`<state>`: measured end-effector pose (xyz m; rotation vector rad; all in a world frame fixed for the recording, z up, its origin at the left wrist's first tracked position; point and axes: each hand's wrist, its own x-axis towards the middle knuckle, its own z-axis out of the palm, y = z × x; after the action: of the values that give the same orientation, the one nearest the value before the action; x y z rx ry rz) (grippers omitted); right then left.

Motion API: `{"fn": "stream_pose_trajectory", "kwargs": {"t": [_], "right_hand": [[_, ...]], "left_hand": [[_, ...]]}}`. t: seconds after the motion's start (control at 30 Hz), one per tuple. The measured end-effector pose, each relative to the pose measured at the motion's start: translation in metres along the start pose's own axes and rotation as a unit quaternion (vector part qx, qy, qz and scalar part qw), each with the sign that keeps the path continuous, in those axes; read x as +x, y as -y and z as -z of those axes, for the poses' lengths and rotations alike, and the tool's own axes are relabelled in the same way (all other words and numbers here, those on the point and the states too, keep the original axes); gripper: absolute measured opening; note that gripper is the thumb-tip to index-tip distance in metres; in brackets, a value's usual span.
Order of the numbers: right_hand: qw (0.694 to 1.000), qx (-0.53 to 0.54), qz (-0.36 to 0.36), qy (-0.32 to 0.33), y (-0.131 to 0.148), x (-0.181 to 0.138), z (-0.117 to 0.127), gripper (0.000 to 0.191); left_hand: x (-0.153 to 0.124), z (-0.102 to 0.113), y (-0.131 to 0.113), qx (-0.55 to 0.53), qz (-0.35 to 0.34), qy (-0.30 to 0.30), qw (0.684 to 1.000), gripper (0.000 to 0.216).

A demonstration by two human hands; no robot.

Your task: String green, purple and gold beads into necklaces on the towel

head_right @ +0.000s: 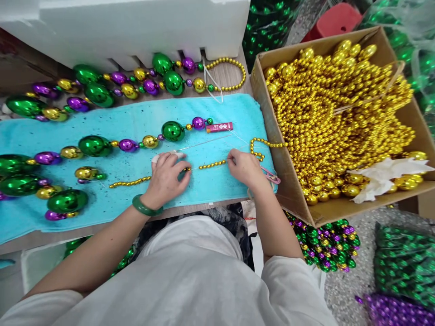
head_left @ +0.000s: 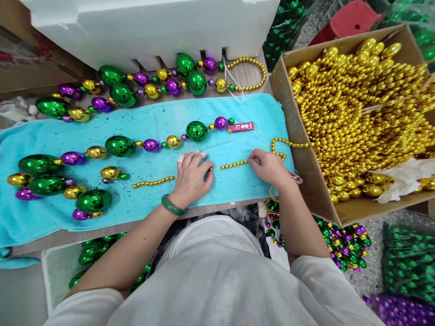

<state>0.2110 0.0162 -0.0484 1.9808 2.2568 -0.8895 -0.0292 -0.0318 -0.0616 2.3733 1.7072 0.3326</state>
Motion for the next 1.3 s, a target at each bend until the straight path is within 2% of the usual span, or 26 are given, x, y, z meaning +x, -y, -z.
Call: {"fn": "stream_pose_trajectory", "kwargs": {"t": [0.2, 0.33, 0.63, 1.07, 1.3], "right_hand": [[1.0, -0.005, 0.01, -0.006, -0.004, 0.001, -0.004, 0.02], [1.0, -0.008, 0.012, -0.007, -0.004, 0.001, -0.004, 0.021], [1.0, -0.006, 0.009, -0.004, -0.002, 0.0, -0.002, 0.021], [1.0, -0.012, 0.018, -0.008, -0.003, -0.002, -0.002, 0.023], [1.0, -0.018, 0.016, -0.006, -0.003, -0.002, -0.002, 0.023]], "left_hand": [[0.009, -0.004, -0.012, -0.021, -0.018, 0.002, 1.0, 0.026], [0.018, -0.009, -0.021, -0.023, -0.032, -0.001, 0.999, 0.023], [0.012, -0.003, -0.014, 0.013, -0.016, 0.014, 1.0, 0.017], [0.017, -0.004, -0.026, 0.031, -0.001, 0.036, 0.999, 0.019], [0.026, -0.007, -0.037, -0.016, -0.022, 0.03, 0.999, 0.027]]}}
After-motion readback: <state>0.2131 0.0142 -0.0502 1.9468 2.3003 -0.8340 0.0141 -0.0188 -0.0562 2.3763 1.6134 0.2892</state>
